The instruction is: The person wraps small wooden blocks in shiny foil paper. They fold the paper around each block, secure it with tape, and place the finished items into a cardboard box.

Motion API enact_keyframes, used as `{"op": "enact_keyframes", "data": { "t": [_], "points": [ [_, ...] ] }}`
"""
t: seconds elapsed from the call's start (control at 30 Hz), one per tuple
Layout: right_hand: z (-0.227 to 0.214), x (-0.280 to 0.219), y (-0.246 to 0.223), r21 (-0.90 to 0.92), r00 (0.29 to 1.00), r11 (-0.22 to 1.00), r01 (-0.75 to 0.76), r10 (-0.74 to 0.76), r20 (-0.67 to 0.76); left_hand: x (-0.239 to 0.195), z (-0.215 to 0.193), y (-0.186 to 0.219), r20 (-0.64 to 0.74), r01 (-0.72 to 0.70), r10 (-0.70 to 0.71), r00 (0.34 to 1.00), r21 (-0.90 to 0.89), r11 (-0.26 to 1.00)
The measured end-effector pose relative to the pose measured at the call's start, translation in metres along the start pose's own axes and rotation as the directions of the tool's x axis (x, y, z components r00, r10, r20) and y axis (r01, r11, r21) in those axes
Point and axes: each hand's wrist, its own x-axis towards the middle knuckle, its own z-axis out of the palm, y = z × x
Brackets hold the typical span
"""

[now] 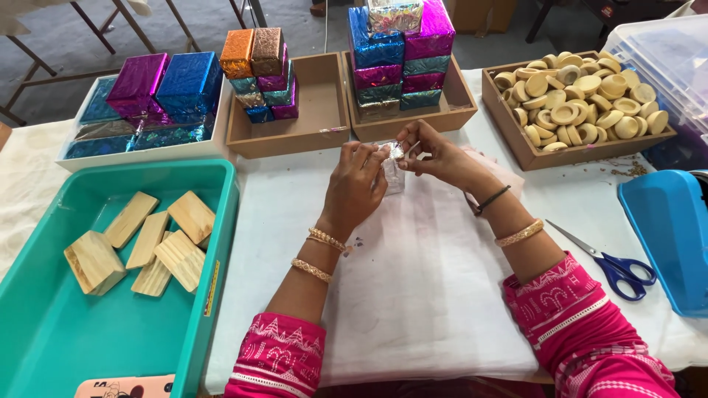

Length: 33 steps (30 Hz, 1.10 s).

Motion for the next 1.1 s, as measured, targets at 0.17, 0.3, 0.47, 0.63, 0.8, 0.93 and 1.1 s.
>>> {"op": "enact_keyframes", "data": {
  "t": [0.17, 0.3, 0.47, 0.63, 0.8, 0.93, 1.1],
  "points": [
    [-0.006, -0.007, -0.015, 0.061, 0.998, 0.998, -0.024, 0.021, 0.056, 0.001, -0.001, 0.0, 0.012, 0.097, -0.097, 0.995, -0.164, 0.982],
    [-0.013, -0.008, -0.005, 0.18, 0.985, 0.982, -0.052, 0.02, 0.173, -0.004, 0.01, -0.01, 0.037, 0.198, -0.195, 0.98, -0.254, 0.947],
    [-0.009, -0.006, 0.008, 0.131, 0.989, 0.987, -0.091, 0.075, 0.124, -0.004, 0.007, -0.015, 0.116, 0.316, -0.294, 0.949, -0.301, 0.9],
    [-0.008, 0.004, 0.046, 0.183, 0.981, 0.964, -0.192, 0.192, 0.017, -0.002, 0.008, -0.021, 0.235, 0.425, -0.354, 0.905, -0.492, 0.76],
    [-0.006, 0.013, 0.053, 0.373, 0.967, 0.897, -0.237, 0.255, 0.002, -0.004, 0.009, -0.034, 0.185, 0.291, -0.238, 0.954, -0.769, 0.569],
    [-0.003, 0.006, 0.035, 0.585, 0.963, 0.765, -0.27, 0.2, 0.183, -0.005, 0.009, -0.034, 0.234, 0.29, -0.173, 0.957, -0.815, 0.501],
    [0.0, 0.015, 0.046, 0.587, 0.997, 0.807, -0.063, 0.077, 0.001, 0.0, 0.007, -0.031, 0.15, 0.294, -0.272, 0.951, -0.721, 0.628]
  ]
}}
